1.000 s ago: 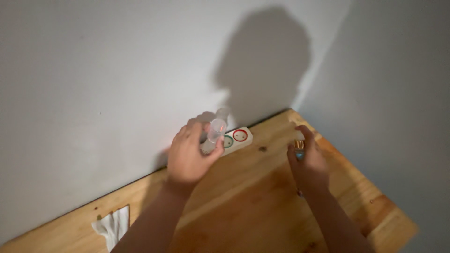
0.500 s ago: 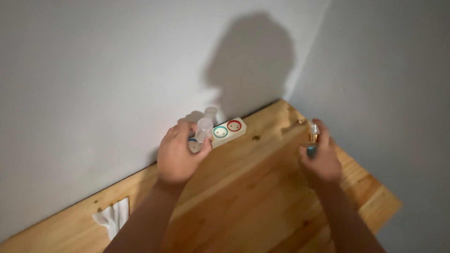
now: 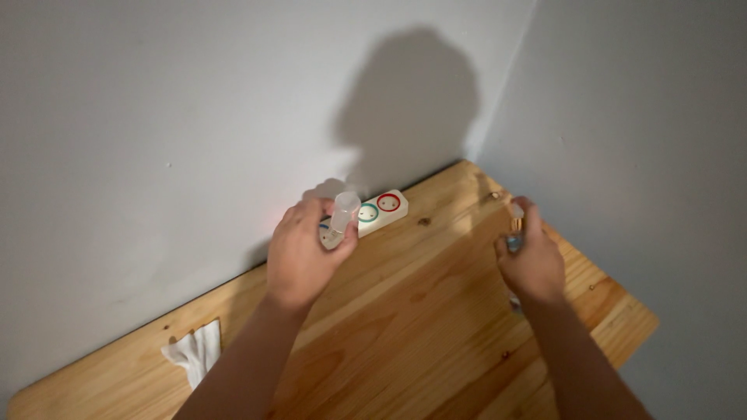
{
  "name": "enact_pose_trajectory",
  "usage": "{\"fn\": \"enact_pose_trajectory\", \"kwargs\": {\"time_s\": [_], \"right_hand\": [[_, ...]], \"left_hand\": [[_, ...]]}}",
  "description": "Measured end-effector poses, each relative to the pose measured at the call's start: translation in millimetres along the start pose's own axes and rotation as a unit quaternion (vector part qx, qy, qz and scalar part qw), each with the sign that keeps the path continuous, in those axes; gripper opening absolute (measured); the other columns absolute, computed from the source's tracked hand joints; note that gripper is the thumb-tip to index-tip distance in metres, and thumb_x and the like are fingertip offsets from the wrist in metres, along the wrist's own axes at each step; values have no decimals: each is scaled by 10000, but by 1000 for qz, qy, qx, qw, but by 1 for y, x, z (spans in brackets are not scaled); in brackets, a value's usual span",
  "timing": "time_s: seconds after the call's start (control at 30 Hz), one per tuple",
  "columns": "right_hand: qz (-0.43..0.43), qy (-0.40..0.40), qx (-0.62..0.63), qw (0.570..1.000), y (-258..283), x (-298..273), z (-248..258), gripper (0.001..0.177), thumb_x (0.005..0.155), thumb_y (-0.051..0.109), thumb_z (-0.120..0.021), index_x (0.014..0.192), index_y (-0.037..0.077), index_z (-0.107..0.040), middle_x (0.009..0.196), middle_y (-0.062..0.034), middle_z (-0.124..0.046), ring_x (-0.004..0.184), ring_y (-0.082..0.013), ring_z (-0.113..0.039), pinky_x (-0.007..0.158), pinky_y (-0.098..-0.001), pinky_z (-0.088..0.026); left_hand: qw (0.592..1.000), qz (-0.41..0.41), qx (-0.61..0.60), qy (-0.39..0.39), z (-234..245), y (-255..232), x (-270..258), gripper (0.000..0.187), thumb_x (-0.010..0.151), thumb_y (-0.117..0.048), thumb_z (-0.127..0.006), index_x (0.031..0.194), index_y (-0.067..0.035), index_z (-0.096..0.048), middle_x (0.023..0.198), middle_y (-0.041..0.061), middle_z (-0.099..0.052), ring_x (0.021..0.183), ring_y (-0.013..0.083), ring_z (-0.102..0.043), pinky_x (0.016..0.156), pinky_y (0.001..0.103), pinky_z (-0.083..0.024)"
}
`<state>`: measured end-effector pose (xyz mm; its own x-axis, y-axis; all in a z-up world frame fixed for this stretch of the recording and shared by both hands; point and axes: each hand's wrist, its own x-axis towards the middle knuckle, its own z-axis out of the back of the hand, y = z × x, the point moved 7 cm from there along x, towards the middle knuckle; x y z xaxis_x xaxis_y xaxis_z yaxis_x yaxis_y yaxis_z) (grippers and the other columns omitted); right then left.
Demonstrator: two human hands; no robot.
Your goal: Cleaning a wooden table surface using a wipe and spray sanitizer.
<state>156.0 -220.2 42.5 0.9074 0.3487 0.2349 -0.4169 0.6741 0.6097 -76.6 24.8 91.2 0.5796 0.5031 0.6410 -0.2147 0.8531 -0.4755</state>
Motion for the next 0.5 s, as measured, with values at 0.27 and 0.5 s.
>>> {"fn": "enact_pose_trajectory", "kwargs": {"time_s": [0.27,0.5], "right_hand": [[-61,20,-39,997,-2,-2,2,659,950,173,-671,1520,258,-353,1243,-166,-672,999,-324,-726,850,-478,-596],[49,-61,-19,997,-12,4,1,621,910,109,-716,1444,211,-417,1080,-181,-719,981,-370,-697,826,-498,-541]], "left_hand": [[1000,7,-6,13,-6,5,-3,366,847,-310,-770,1005,-14,-624,973,156,-740,923,318,-714,845,426,-559],[999,-15,-5,-28,-3,-1,-4,366,841,-305,-794,989,-32,-600,962,174,-725,921,384,-679,816,468,-536]]}}
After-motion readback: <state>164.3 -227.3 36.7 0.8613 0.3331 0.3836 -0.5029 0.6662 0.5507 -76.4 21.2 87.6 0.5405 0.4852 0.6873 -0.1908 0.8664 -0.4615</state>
